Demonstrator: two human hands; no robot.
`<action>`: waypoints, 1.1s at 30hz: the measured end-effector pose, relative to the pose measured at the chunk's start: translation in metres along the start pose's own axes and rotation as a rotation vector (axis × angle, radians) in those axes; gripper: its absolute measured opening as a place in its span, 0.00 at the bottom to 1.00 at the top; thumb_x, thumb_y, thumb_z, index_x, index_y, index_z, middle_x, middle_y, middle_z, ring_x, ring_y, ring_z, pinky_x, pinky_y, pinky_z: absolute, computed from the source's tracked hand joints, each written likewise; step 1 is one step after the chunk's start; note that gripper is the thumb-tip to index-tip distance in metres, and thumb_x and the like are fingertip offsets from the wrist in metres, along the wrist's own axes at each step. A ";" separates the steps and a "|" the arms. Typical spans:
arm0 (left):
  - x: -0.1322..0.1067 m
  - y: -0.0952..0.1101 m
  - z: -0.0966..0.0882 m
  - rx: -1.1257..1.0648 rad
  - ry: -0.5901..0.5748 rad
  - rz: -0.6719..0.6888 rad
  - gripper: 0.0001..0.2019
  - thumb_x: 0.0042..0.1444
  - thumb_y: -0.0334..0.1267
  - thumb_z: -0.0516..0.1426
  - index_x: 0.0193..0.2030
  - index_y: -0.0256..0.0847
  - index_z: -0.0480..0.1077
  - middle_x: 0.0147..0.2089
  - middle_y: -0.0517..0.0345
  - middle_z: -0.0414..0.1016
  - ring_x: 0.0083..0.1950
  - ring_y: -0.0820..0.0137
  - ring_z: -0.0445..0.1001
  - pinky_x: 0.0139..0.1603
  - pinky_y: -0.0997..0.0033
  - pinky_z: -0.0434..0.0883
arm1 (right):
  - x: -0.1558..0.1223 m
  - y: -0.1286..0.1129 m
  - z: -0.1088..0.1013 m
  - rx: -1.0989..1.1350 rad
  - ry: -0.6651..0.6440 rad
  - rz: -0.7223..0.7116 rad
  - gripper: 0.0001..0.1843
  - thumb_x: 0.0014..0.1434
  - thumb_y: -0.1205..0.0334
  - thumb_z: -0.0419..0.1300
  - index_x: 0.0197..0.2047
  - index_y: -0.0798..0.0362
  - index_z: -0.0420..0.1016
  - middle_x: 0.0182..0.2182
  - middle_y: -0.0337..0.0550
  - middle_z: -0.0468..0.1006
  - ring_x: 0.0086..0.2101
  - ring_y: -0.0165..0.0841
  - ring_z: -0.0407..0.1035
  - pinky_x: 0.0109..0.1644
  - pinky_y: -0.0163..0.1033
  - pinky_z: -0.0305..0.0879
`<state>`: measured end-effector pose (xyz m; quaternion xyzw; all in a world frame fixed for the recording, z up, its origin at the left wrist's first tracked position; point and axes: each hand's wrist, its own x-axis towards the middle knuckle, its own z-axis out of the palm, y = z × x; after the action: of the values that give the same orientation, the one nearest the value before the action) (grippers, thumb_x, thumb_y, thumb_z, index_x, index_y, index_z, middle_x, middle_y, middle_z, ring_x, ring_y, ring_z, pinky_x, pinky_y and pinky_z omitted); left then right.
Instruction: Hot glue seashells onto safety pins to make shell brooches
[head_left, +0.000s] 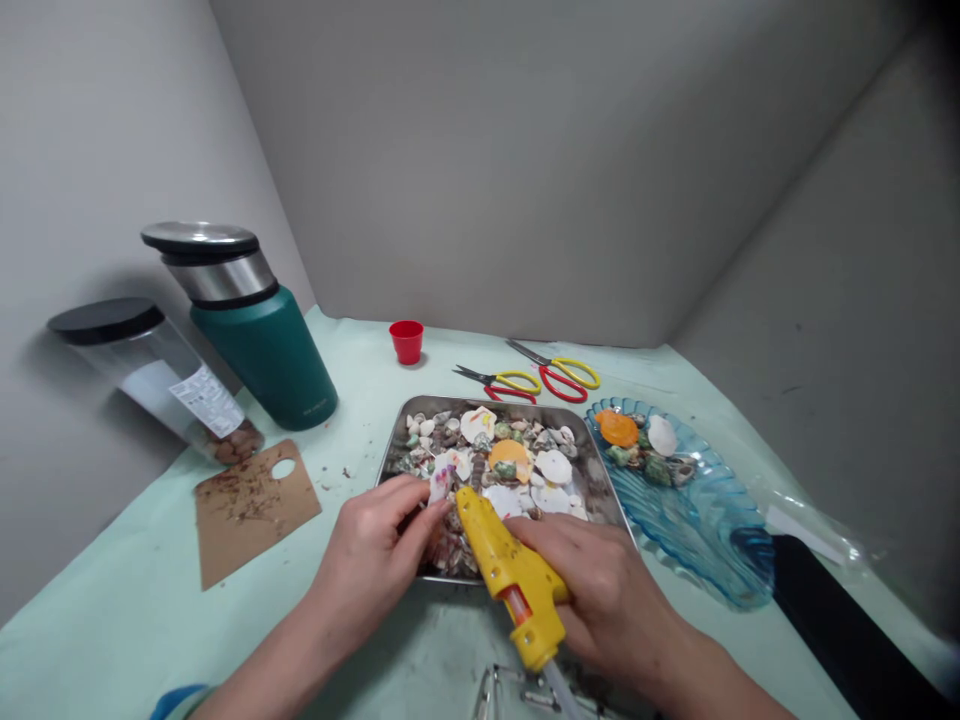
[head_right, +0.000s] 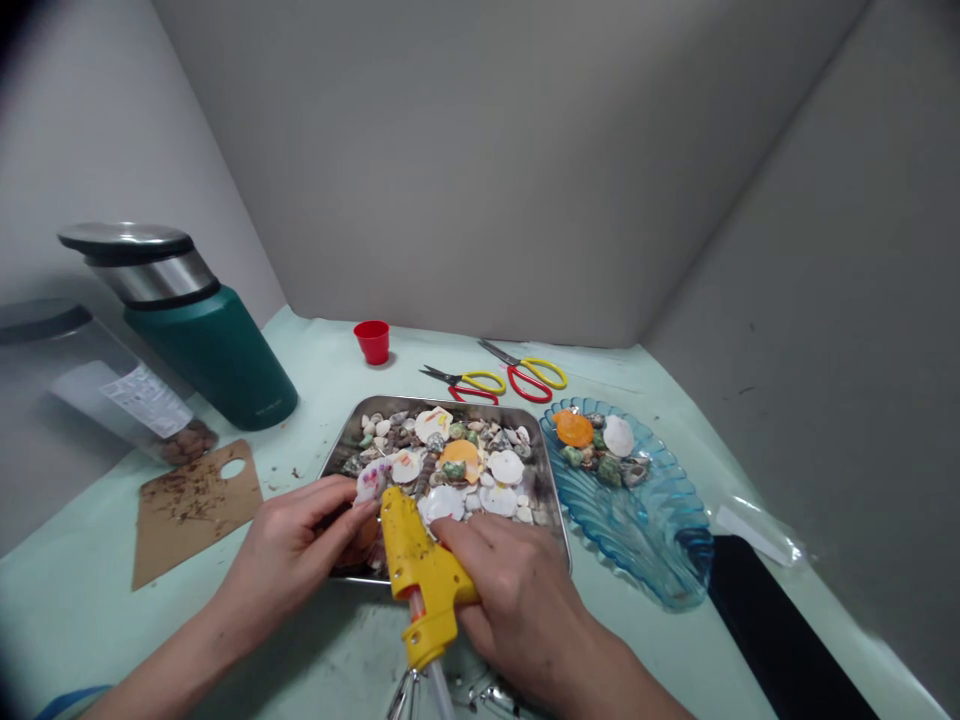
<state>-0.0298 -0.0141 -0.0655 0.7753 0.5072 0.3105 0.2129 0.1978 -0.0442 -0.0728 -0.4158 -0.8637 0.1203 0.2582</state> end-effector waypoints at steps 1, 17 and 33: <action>0.000 0.000 0.000 0.002 0.002 0.003 0.16 0.62 0.38 0.49 0.23 0.39 0.61 0.25 0.61 0.65 0.27 0.75 0.65 0.30 0.77 0.60 | 0.000 0.000 0.000 -0.005 0.003 0.000 0.11 0.58 0.63 0.54 0.44 0.55 0.69 0.32 0.48 0.77 0.33 0.36 0.71 0.36 0.39 0.64; 0.002 0.001 0.000 0.021 -0.002 -0.001 0.16 0.62 0.38 0.49 0.22 0.39 0.60 0.23 0.62 0.63 0.26 0.75 0.64 0.28 0.76 0.60 | 0.000 -0.001 0.001 -0.012 0.025 0.002 0.12 0.59 0.63 0.54 0.46 0.55 0.70 0.32 0.47 0.77 0.33 0.35 0.72 0.38 0.37 0.66; 0.002 0.002 -0.001 0.032 -0.014 -0.023 0.16 0.62 0.39 0.49 0.22 0.39 0.60 0.23 0.62 0.63 0.26 0.75 0.64 0.29 0.76 0.60 | 0.001 -0.001 0.002 0.011 0.031 0.026 0.12 0.58 0.59 0.56 0.45 0.55 0.71 0.33 0.48 0.78 0.34 0.36 0.73 0.39 0.38 0.66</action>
<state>-0.0281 -0.0128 -0.0630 0.7749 0.5193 0.2946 0.2075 0.1956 -0.0444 -0.0740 -0.4272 -0.8534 0.1220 0.2725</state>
